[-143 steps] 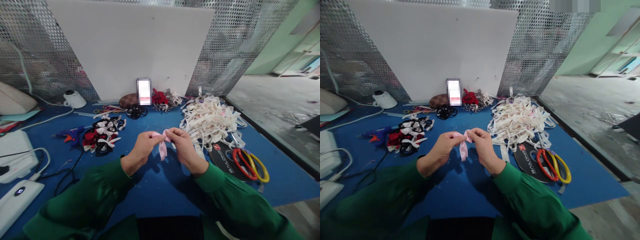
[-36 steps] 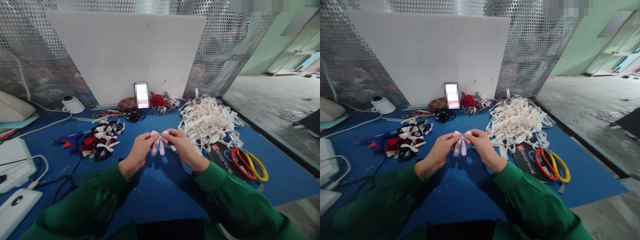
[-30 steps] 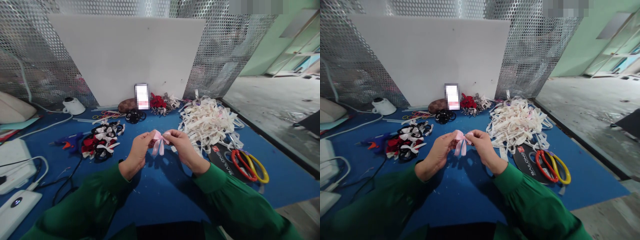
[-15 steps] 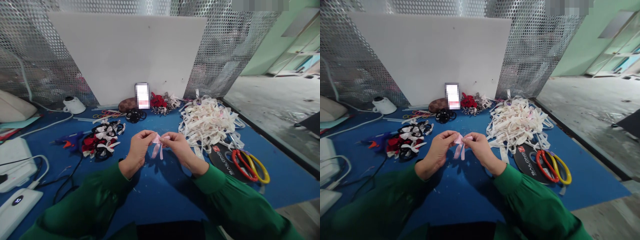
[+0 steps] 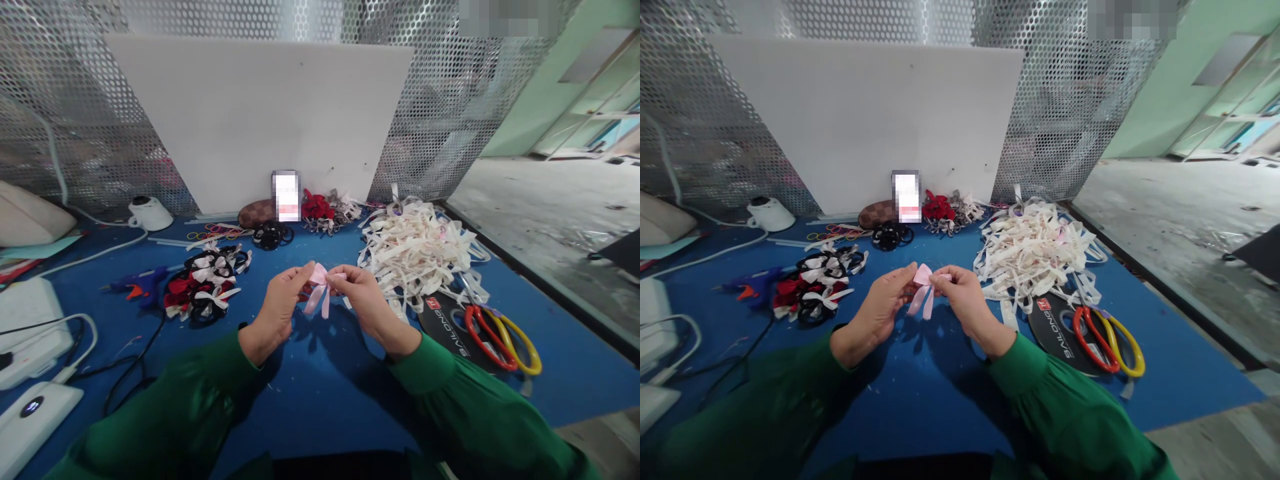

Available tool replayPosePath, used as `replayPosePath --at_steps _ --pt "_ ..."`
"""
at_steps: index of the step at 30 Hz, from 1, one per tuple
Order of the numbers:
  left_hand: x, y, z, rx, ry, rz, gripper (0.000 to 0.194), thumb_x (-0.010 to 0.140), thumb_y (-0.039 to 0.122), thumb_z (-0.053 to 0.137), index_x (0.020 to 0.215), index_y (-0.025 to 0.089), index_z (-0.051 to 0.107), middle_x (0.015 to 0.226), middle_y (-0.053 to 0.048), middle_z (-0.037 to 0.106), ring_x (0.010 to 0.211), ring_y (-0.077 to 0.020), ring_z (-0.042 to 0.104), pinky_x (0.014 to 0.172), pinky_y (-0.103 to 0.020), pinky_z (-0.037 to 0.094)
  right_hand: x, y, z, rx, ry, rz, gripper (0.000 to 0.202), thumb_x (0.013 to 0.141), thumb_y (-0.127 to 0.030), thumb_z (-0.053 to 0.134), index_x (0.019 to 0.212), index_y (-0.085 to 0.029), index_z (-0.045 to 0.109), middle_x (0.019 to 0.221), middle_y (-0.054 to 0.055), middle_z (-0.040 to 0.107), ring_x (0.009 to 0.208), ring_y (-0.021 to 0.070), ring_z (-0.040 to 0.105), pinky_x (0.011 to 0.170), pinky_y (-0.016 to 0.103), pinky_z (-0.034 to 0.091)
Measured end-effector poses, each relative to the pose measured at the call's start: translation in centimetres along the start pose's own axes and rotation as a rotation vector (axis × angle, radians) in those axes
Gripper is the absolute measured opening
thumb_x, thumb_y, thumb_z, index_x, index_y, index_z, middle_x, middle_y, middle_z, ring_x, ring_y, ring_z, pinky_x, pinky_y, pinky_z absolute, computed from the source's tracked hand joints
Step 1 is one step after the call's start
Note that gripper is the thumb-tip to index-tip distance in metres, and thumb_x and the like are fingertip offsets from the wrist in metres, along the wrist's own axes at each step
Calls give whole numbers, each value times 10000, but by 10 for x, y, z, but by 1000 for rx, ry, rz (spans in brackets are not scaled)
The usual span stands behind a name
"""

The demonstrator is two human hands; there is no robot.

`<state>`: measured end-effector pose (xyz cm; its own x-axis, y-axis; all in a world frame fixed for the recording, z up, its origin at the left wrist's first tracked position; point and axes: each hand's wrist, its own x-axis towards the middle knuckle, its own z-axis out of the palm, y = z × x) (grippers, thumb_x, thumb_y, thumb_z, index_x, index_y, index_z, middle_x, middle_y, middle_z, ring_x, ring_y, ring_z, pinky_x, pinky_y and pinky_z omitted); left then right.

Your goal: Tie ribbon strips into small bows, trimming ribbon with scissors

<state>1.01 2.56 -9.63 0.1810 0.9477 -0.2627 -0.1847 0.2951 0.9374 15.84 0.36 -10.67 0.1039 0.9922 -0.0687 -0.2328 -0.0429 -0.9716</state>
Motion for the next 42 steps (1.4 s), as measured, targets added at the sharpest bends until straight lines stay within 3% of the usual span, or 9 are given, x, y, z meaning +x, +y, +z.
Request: replayPosePath --at_steps 7,13,17,19,25,30,36,42 --pt "1 -8 1 6 29 30 313 621 408 867 707 143 724 686 -33 684 609 -123 573 597 -247 428 1 -1 0 6 1 -17 224 663 -369 804 628 -191 673 608 -12 604 598 126 503 609 285 394" --pt "0 -3 1 -78 -37 -121 349 609 409 886 742 135 715 687 -41 693 557 -119 567 532 -244 415 1 -1 -1 60 -47 58 277 638 -406 828 621 -183 665 576 -21 573 566 113 451 574 274 344" --pt "-1 -1 1 -65 -76 -85 419 686 509 832 823 124 736 779 -88 732 638 -154 629 556 -252 449 2 -1 -2 50 0 40 276 635 -405 832 625 -184 667 575 -22 571 560 112 450 572 278 337" --pt "-2 -1 2 -45 -65 -71 398 691 479 838 840 121 745 790 -91 740 639 -152 630 551 -247 447 2 -1 -1 36 -5 37 273 635 -408 833 635 -185 675 580 -20 579 566 117 466 579 280 350" --pt "-3 -3 2 -31 -4 -36 305 620 372 883 751 136 741 708 -54 716 613 -137 598 565 -244 440 1 0 0 -48 -30 -17 303 679 -454 810 676 -179 682 635 -11 609 605 120 485 598 276 365" --pt "-1 -6 0 87 10 10 272 622 362 863 733 142 749 689 -39 680 608 -114 536 584 -241 399 2 3 -2 -113 -21 -53 335 729 -445 775 608 -191 593 559 -40 515 550 107 401 537 273 289" --pt "-1 -8 1 126 -46 34 321 585 404 873 614 151 678 570 13 568 555 -90 426 546 -235 314 1 3 0 -53 48 -84 334 721 -424 769 593 -193 565 557 -52 479 543 98 371 537 266 278" --pt "1 -9 0 149 -78 49 340 575 410 881 611 152 661 583 16 556 578 -96 431 569 -236 329 1 5 4 -59 86 -95 334 715 -423 760 587 -198 548 563 -55 478 548 102 383 539 265 289"
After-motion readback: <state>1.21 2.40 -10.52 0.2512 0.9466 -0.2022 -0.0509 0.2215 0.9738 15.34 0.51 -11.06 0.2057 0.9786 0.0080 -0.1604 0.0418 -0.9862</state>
